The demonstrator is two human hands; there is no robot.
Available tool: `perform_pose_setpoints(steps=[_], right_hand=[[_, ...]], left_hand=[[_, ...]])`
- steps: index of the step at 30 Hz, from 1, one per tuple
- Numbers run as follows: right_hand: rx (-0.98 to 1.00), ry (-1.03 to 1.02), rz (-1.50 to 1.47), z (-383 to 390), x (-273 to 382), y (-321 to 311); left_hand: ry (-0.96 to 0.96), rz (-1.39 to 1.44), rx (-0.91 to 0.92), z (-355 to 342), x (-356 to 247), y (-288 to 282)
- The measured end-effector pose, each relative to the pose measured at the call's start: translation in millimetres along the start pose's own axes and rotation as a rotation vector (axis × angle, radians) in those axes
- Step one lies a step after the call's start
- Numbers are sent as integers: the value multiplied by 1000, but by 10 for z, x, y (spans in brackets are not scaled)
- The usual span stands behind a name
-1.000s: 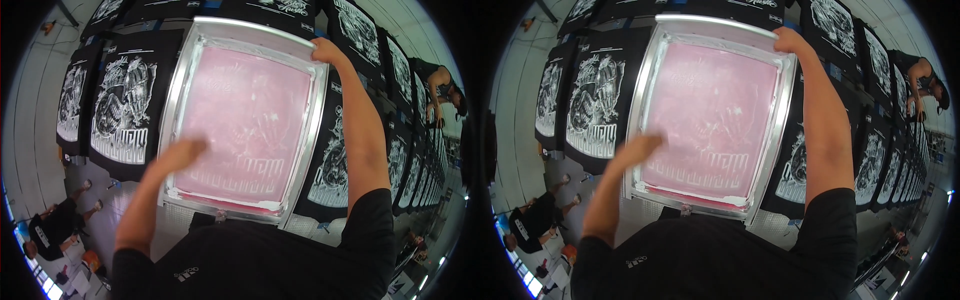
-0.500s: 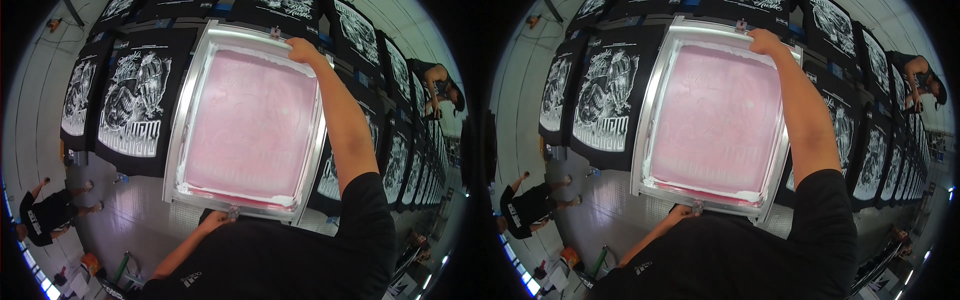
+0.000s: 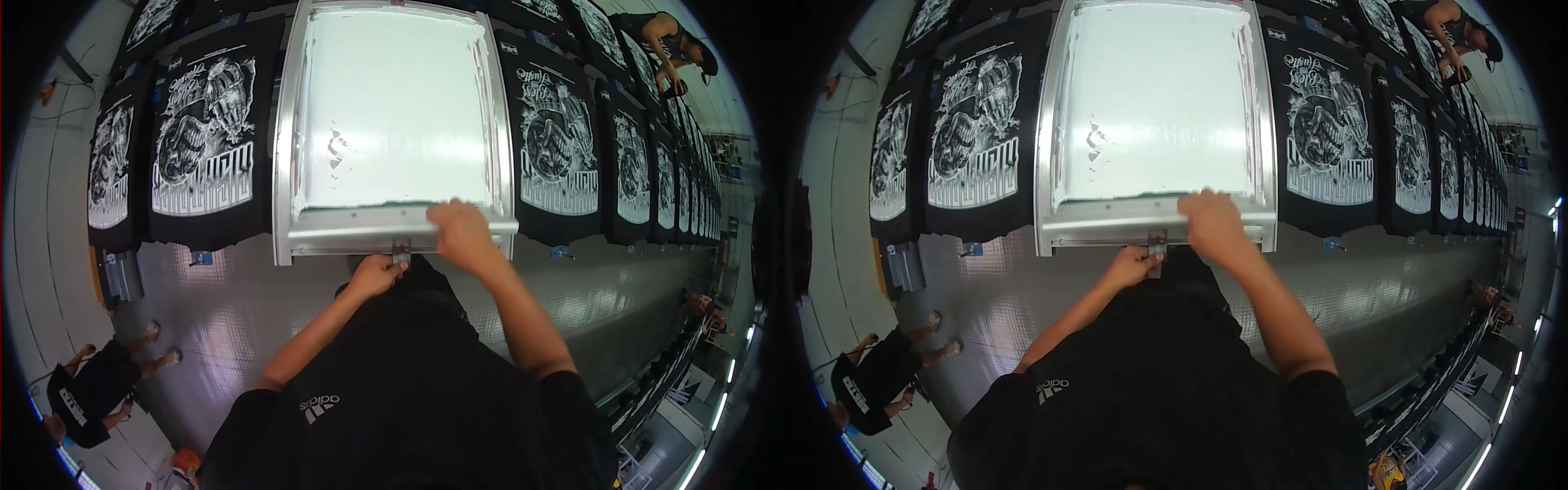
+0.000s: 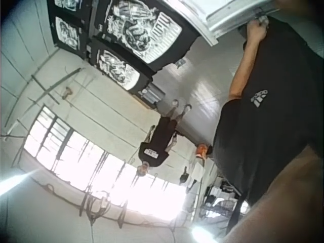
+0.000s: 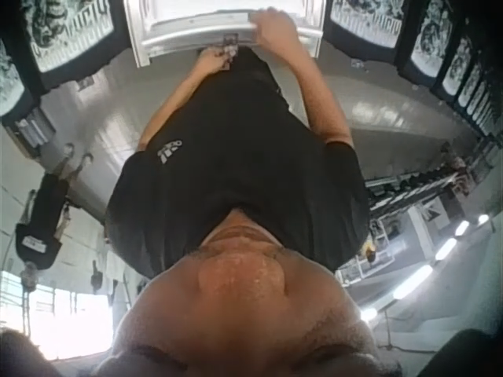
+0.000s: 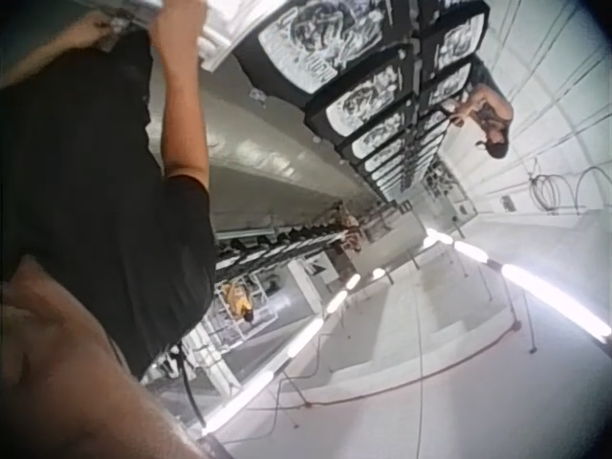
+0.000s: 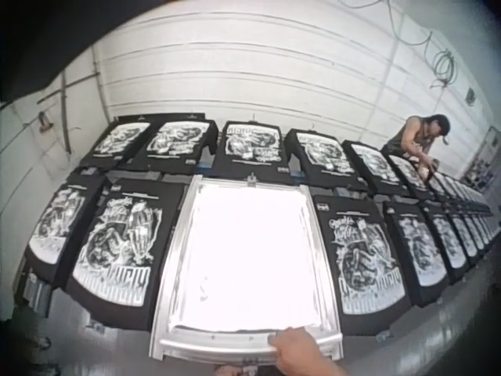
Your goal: Manually screen printing white graphics onto black t-shirts using a large production printing press.
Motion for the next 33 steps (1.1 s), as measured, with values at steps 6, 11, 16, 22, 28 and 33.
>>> perform_pose_setpoints(steps=[6, 11, 16, 22, 28, 33], right_hand=[[-58, 38, -51, 304, 161, 141], [-14, 86, 59, 319, -165, -169], [130, 252, -120, 575, -1141, -406], [-65, 236, -994, 409, -1766, 50], [-134, 267, -1239, 282, -1888, 131], [-141, 261, -1319, 992, -2401, -241]], left_hand=[[-94, -328, -87, 158, -270, -13], [-137, -307, -124, 210, -242, 43], [-20, -132, -319, 879, -90, -428], [152, 12, -1159, 1057, 370, -2036], [26, 159, -915, 366, 462, -2203], [268, 183, -995, 641, -201, -1208]])
Point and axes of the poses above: each hand's wrist, its own z-axis away from the middle knuckle, its own y-axis out of the palm, x = y × z, the point moved 4 cm from there along -z, towards the middle knuckle, and after that the axes turned 8 degrees about x, right-handed, at the moved point
